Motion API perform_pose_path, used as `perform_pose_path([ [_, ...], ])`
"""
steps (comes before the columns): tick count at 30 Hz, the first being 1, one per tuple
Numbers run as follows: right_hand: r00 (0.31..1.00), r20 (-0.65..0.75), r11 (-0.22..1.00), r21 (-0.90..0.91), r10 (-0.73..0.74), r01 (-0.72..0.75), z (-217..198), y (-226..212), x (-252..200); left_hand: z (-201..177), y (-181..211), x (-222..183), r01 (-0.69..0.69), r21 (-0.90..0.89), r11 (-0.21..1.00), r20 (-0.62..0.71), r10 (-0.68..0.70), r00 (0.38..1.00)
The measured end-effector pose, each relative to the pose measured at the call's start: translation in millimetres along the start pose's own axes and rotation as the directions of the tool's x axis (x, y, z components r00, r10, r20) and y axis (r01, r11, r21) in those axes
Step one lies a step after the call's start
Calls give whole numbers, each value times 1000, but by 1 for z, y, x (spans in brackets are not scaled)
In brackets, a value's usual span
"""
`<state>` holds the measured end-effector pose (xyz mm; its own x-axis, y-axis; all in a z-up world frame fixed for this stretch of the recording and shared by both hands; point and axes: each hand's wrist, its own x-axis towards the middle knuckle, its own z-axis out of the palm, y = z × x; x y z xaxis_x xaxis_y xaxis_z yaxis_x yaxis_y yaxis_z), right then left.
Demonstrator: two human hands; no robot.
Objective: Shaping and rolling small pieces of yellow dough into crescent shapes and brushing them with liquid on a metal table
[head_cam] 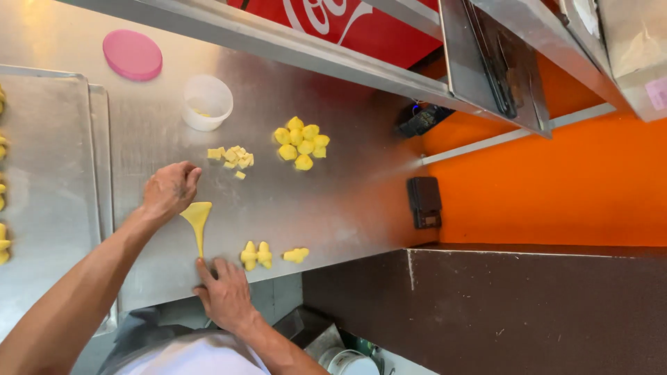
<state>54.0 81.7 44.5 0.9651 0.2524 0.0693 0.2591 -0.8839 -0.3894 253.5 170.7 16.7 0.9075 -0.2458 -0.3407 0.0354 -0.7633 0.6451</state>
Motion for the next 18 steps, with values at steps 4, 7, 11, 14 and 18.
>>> perform_pose_path([
  [4,1000,-27,999,44,-11,12,4,4,-2,18,-2,12,-2,3,1000,7,2,1000],
  [7,1000,15,998,70,-4,3,-5,6,-3,29,7,13,20,31,999,24,-21,1000],
  [11,998,58,996,78,-39,35,-10,15,-6,64,1,15,-99,307,946,-241,178,954],
  [14,995,90,993,113,-46,35,-18,22,-5,85,-13,18,-154,449,880,-391,348,852],
  [18,996,54,985,156,-76,66,-8,37,1,89,-24,42,-224,615,757,-438,563,701],
])
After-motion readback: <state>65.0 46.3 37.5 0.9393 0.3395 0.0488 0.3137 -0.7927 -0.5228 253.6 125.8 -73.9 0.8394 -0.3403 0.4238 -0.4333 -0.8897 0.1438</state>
